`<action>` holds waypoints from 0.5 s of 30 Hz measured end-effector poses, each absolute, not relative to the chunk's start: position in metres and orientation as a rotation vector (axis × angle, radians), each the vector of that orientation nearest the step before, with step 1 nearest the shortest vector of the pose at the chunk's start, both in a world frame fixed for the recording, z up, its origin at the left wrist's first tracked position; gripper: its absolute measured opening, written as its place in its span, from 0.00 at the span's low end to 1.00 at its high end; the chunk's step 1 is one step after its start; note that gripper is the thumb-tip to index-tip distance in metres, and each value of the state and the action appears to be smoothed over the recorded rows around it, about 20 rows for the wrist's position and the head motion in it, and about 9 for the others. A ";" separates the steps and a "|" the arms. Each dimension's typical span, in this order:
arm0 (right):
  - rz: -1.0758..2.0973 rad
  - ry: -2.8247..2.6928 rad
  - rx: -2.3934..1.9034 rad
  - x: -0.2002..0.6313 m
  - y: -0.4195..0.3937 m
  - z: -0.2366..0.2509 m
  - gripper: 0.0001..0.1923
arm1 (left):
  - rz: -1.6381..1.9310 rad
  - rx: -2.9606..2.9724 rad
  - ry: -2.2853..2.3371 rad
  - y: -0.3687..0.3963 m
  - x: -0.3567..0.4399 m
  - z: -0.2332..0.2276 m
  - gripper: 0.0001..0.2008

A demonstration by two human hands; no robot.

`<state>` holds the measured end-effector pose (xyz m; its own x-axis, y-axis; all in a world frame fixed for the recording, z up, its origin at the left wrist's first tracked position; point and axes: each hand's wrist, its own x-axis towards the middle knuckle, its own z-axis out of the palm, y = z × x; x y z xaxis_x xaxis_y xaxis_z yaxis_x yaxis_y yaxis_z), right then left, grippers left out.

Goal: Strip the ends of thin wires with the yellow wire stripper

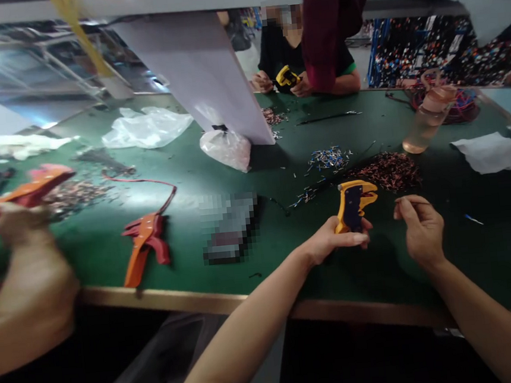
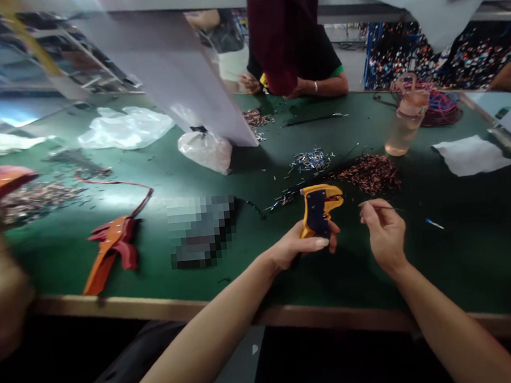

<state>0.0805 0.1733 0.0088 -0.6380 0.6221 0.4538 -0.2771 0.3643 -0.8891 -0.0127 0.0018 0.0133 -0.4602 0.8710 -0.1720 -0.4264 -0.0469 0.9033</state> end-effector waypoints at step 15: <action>1.883 -1.597 -0.373 0.072 0.171 0.003 0.14 | 1.575 0.612 1.203 0.001 -0.010 0.013 0.23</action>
